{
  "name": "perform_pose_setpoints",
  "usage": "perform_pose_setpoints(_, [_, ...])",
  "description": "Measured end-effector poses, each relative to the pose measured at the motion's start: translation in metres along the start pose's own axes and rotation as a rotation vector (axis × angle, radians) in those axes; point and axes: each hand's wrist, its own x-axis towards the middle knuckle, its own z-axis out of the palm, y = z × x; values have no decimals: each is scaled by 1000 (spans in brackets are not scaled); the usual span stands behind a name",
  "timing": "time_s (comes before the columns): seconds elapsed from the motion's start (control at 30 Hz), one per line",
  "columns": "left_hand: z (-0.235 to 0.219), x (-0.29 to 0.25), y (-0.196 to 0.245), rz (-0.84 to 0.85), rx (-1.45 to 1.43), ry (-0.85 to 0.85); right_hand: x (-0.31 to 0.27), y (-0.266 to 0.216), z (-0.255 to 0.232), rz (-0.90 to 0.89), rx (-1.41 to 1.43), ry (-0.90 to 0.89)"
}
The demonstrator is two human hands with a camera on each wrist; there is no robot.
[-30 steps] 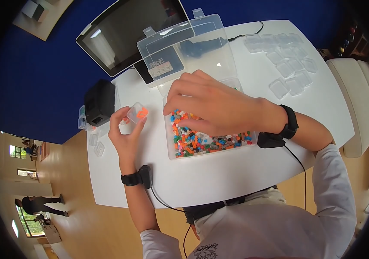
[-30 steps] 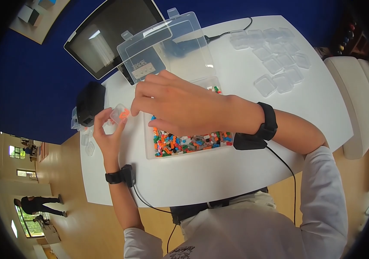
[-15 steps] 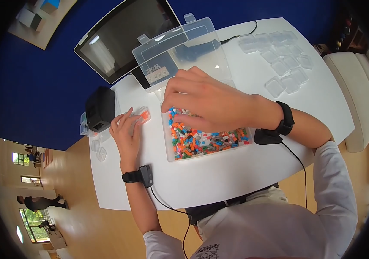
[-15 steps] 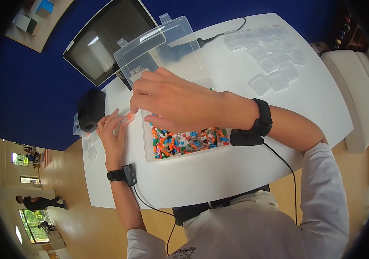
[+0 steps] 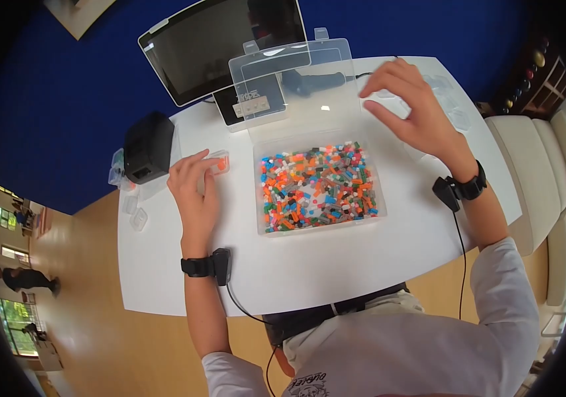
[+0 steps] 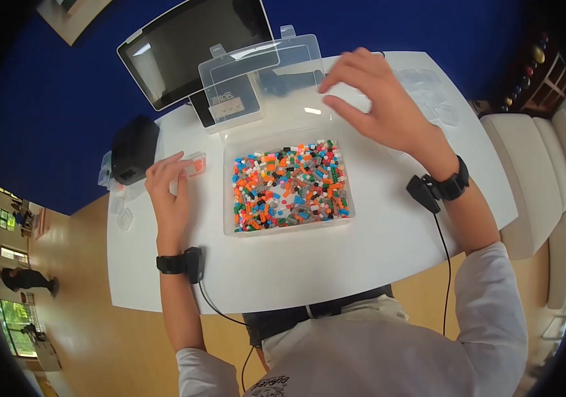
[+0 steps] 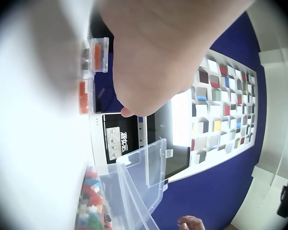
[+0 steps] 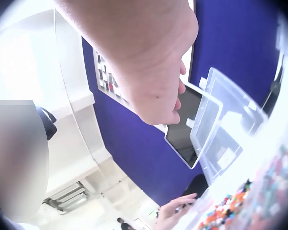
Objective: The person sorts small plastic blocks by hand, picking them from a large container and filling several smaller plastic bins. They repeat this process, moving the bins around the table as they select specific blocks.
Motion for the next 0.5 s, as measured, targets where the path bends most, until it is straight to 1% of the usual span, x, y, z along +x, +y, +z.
perform_pose_setpoints(0.03, [-1, 2, 7, 21, -57, 17, -14, 11, -7, -11, -12, -20])
perform_pose_setpoints(0.1, [-3, 4, 22, 19, -125, 36, -42, 35, -17, 336, 103, -142])
perform_pose_setpoints(0.13, [-3, 4, 28, 33, -173, 42, -54, 42, -27, 331, 88, -155])
perform_pose_setpoints(0.17, [-1, 4, 33, 26, -186, 49, -63, 46, -35, 330, -5, -244])
perform_pose_setpoints(0.2, [0, 3, 38, 57, -222, 40, -71, 46, -40, 329, -95, -332])
perform_pose_setpoints(0.23, [1, 3, 43, 91, -256, 29, -75, 35, -40, 327, -101, -338])
perform_pose_setpoints(0.3, [3, 1, 55, 95, -308, 5, -82, 9, -37, 520, -94, -394])
perform_pose_setpoints(0.33, [3, 0, 61, 103, -354, -21, -86, 10, -39, 526, -45, -492])
perform_pose_setpoints(0.37, [4, 0, 65, 102, -356, -17, -91, 16, -36, 524, -49, -494])
perform_pose_setpoints(0.43, [6, -3, 71, 105, -411, -49, -99, 30, -26, 431, -69, -612])
perform_pose_setpoints(0.47, [7, -5, 74, 101, -412, -46, -101, 33, -24, 428, -71, -616])
perform_pose_setpoints(0.5, [7, -7, 77, 92, -459, -85, -102, 37, -21, 362, -111, -636])
